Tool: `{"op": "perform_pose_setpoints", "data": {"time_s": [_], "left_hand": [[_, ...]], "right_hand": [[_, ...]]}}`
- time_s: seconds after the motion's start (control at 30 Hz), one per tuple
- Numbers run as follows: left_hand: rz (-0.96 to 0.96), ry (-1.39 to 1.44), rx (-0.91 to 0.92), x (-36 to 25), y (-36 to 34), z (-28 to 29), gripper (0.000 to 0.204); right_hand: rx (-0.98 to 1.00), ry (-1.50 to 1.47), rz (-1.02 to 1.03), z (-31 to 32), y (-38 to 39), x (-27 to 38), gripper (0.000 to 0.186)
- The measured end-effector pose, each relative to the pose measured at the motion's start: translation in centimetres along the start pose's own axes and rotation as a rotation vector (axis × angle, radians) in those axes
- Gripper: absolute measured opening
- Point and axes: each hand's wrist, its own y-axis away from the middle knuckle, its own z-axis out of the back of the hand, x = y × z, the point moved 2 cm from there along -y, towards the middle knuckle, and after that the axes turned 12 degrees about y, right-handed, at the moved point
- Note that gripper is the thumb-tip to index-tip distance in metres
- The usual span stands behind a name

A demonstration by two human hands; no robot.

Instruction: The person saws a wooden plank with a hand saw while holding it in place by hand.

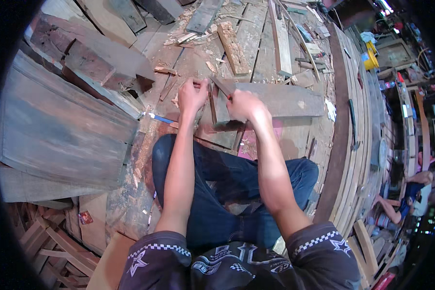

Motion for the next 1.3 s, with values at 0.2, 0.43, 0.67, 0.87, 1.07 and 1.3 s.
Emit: {"op": "perform_pose_setpoints", "data": {"time_s": [0.2,0.43,0.67,0.87,1.07,1.3], "left_hand": [[-0.077,-0.068,-0.017,0.4,-0.5,-0.8,0.036],[0.034,-0.028,0.007,0.7,-0.3,0.1,0.039],[-0.120,-0.055,0.008,0.4,-0.5,-1.3,0.037],[-0.025,-0.027,-0.020,1.7,-0.6,-0.1,0.036],[-0.066,-0.024,0.057,0.1,-0.2,-1.5,0.037],[-0.086,-0.047,0.031,1.2,-0.1,-0.7,0.035]], "right_hand": [[-0.138,-0.115,-0.094,-3.0,-0.3,0.2,0.036],[-0.108,-0.090,-0.085,-1.9,1.8,0.6,0.040],[-0.163,-0.149,-0.083,-3.8,-2.5,-0.2,0.036],[-0.160,-0.041,-0.095,-3.0,1.7,-0.4,0.038],[-0.192,-0.033,-0.172,-3.9,1.8,-1.5,0.038],[-0.024,0.005,-0.067,-1.9,-0.5,-1.8,0.038]]}}
